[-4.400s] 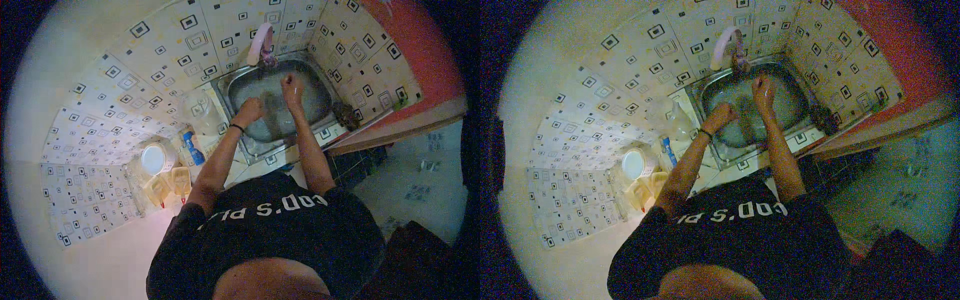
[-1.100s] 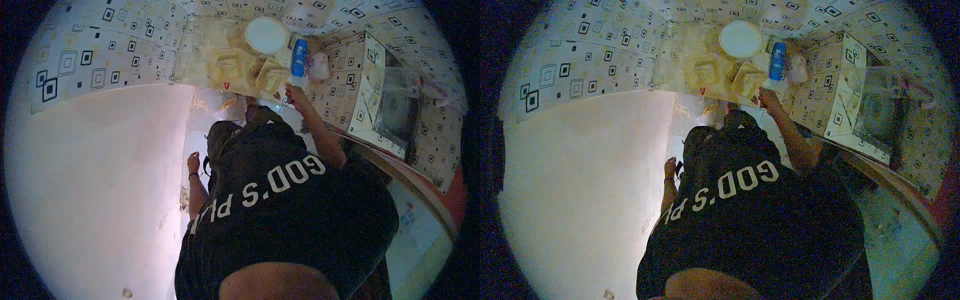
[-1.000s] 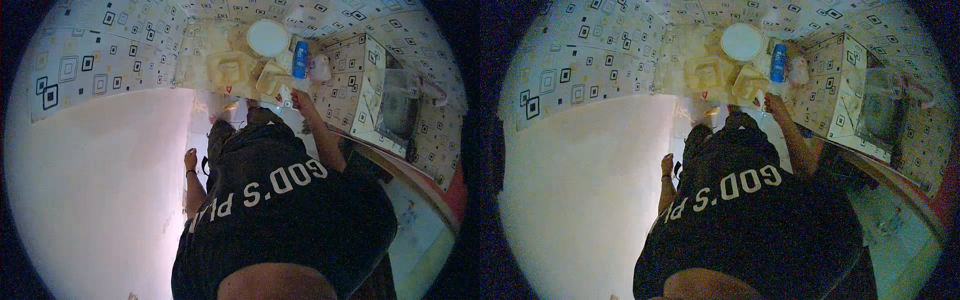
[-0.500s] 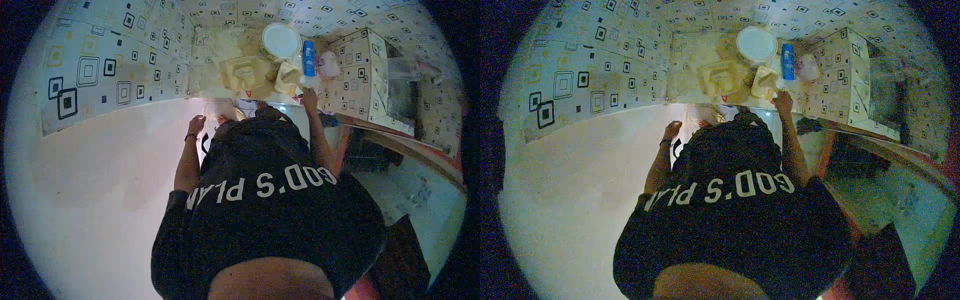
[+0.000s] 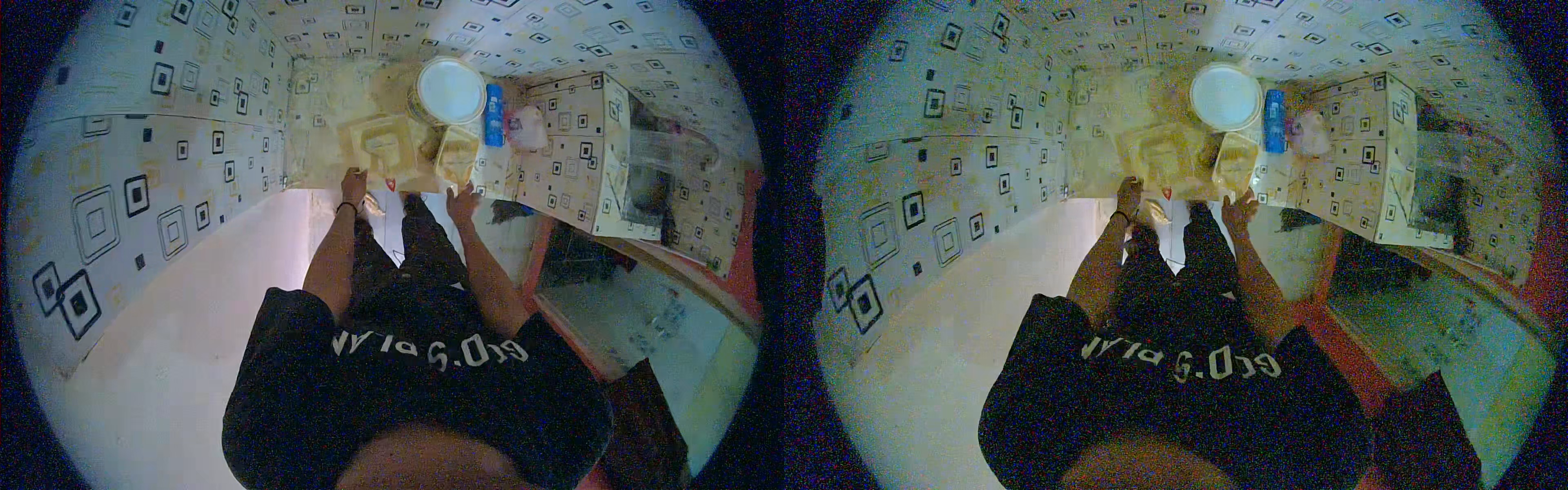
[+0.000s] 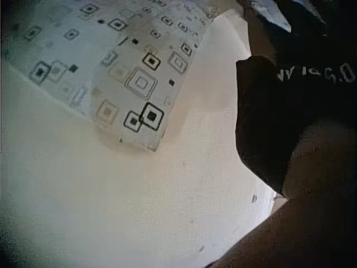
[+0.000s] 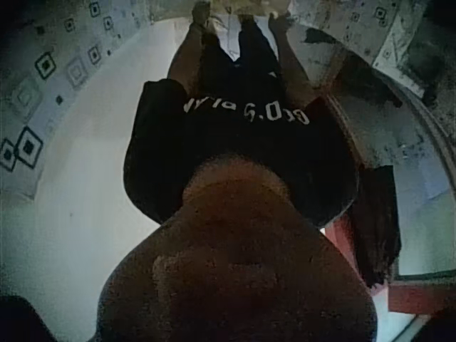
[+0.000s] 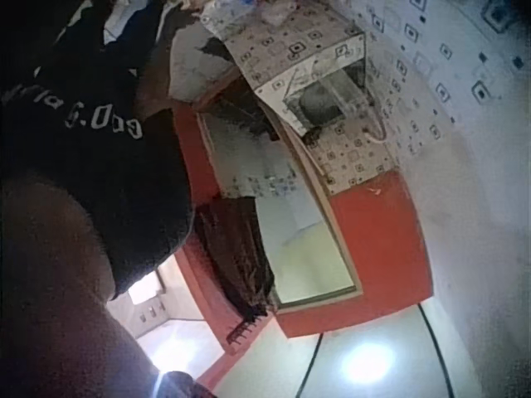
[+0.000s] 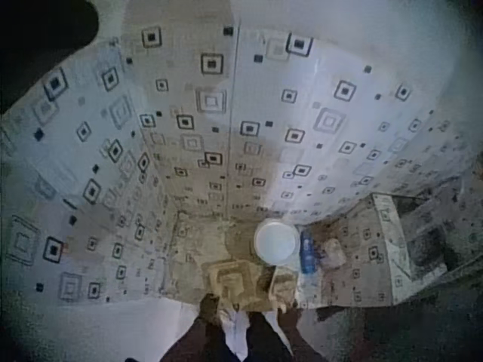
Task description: The recorder uses a putty knife to scrape the grout lines between floor tiles, then washes hands and equipment.
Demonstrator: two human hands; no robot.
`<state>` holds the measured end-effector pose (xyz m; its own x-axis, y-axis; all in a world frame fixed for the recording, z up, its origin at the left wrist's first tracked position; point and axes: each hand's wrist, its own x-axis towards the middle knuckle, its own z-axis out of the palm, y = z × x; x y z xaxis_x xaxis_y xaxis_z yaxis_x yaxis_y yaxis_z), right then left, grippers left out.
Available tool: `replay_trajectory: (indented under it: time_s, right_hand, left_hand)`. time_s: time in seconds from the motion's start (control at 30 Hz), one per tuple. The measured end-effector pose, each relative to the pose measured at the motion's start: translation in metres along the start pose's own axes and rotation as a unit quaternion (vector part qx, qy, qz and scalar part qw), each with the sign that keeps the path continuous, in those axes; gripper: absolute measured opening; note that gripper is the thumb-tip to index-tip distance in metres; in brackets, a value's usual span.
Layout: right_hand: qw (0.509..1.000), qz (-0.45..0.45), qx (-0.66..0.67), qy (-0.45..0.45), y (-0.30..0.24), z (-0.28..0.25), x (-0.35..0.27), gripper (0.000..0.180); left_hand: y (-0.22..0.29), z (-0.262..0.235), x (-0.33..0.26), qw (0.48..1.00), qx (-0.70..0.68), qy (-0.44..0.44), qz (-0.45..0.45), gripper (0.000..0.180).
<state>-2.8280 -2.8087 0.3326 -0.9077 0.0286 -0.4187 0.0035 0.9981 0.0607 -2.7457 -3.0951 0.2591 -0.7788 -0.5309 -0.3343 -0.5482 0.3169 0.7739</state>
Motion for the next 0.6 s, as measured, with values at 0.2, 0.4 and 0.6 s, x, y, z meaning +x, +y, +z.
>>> replay_trajectory:
  time_s: [0.2,0.4,0.6]
  right_hand:
    - [0.874,-0.308,0.371,-0.065,-0.118,-0.009,-0.051,0.051]
    - [0.656,0.033,0.58,-0.481,-0.161,0.018,-0.025,0.033]
    - [0.707,-0.075,0.574,-0.407,-0.123,-0.009,0.049,0.025]
  left_hand:
    - [-0.074,-0.008,-0.027,0.983,-0.084,0.164,-0.004,0.024]
    - [-0.037,-0.015,-0.043,0.99,-0.018,0.137,-0.037,0.021]
    - [0.007,0.013,-0.032,0.991,-0.023,0.113,-0.07,0.025]
